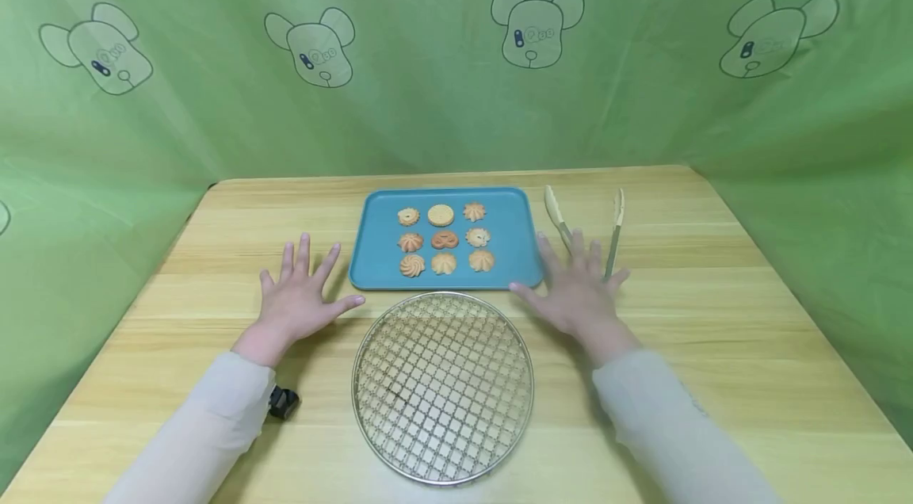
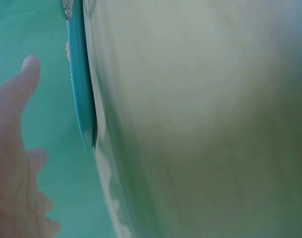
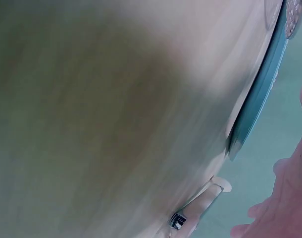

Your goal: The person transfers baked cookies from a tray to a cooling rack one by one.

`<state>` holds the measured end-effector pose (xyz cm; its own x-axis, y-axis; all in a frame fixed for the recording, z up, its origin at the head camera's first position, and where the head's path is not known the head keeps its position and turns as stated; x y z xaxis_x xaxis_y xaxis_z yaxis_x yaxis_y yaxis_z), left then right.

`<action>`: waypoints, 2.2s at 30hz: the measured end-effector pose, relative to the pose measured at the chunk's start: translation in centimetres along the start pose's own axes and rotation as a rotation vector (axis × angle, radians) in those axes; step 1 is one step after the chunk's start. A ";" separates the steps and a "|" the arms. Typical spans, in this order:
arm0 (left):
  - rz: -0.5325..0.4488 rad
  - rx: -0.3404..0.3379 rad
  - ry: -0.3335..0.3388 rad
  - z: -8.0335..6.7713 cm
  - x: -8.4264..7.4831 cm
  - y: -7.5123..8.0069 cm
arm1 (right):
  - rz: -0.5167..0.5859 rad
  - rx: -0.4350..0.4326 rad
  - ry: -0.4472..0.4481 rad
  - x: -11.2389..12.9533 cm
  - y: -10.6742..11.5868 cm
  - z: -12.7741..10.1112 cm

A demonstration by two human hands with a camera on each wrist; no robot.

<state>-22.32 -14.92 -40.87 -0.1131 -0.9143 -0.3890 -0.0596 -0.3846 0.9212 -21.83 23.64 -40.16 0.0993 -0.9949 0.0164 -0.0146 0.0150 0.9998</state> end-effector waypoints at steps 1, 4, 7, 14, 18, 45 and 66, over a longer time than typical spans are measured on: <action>0.000 -0.001 -0.002 0.1 0.0 0.0 | -0.001 0.002 -0.001 -0.1 0.0 0.0; 0.012 -0.003 -0.006 0.3 0.2 0.0 | 0.000 0.008 -0.006 -0.3 0.0 0.2; 0.011 -0.006 -0.012 0.5 0.2 0.0 | -0.001 0.013 -0.011 -0.5 -0.1 0.4; 0.027 0.005 -0.019 1.0 0.2 0.1 | 0.003 0.009 -0.022 -1.5 -0.5 0.8; 0.022 0.009 -0.021 1.3 0.2 0.0 | -0.001 0.009 -0.032 -2.2 -0.6 1.1; 0.087 0.042 -0.038 3.9 1.0 0.1 | 0.007 0.065 -0.141 -5.7 -0.3 2.6; 0.091 0.105 -0.089 5.6 0.5 -0.8 | 0.090 0.083 -0.258 -6.6 -0.2 3.0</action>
<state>-27.91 -14.34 -41.83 -0.2098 -0.9279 -0.3081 -0.1477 -0.2814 0.9481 -25.47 29.92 -40.47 -0.1625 -0.9826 0.0903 -0.0940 0.1066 0.9899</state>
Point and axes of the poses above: each hand's wrist, its own z-axis towards the middle knuckle, its own y-axis out of the back of the hand, x = y × z, the point moved 4 cm from there along z, towards the middle knuckle, and after that the axes turned 12 degrees about -z, right-handed, at the moved point
